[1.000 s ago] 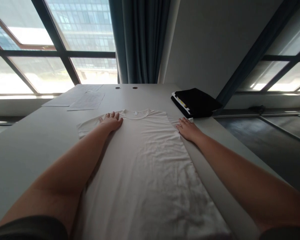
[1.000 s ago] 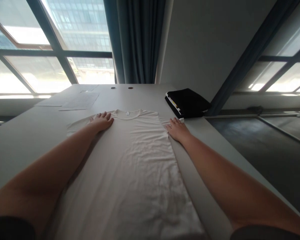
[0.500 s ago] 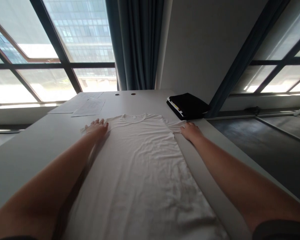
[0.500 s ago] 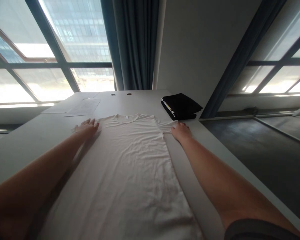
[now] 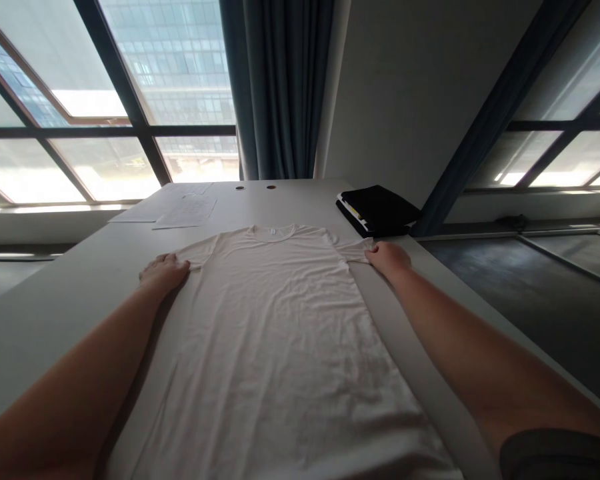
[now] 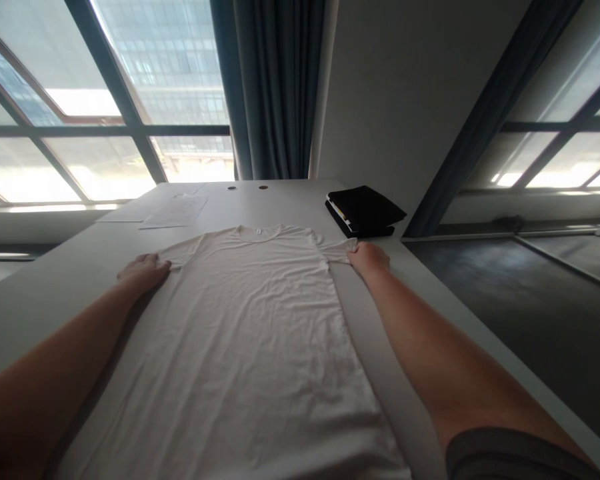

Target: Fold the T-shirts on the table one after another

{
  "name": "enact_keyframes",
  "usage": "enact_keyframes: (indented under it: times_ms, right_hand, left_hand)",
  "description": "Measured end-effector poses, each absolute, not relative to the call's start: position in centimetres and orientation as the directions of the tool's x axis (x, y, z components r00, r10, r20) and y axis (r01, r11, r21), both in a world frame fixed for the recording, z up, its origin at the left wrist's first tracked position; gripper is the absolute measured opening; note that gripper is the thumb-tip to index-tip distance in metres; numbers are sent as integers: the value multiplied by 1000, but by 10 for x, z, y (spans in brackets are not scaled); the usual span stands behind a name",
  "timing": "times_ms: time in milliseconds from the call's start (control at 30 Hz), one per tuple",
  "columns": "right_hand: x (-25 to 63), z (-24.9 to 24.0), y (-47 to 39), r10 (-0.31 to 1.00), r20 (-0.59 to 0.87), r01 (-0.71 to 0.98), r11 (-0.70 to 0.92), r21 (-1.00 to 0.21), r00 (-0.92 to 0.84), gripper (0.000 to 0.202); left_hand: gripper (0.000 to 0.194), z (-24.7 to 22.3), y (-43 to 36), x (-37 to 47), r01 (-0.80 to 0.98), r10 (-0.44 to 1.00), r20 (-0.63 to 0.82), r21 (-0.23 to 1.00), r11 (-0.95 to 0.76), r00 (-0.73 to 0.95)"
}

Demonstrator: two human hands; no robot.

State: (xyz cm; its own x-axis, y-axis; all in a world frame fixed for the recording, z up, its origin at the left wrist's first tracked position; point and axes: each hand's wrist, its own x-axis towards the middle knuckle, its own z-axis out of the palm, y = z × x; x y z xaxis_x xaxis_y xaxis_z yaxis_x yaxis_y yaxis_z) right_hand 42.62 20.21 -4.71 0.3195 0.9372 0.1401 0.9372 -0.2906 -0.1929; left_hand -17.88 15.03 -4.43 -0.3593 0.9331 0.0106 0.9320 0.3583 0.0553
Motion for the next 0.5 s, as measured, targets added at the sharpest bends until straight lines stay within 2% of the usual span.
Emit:
enact_keyframes:
  times_ms: [100,300,500]
  right_hand:
    - [428,-50,201,943,162,945,-257,-200,291,33]
    - [422,-44,196,944,222,959,-202,-200,245,29]
    - [421,-36,185,940,254,969,-193,-153,228,27]
  left_hand:
    - [84,-45,150,-182,903,906,22,88,420,-423]
    - [80,-41,147,-183,894,897,17,89,438,-441]
    - [76,-38,146,-182,881,885,38,130,456,-464]
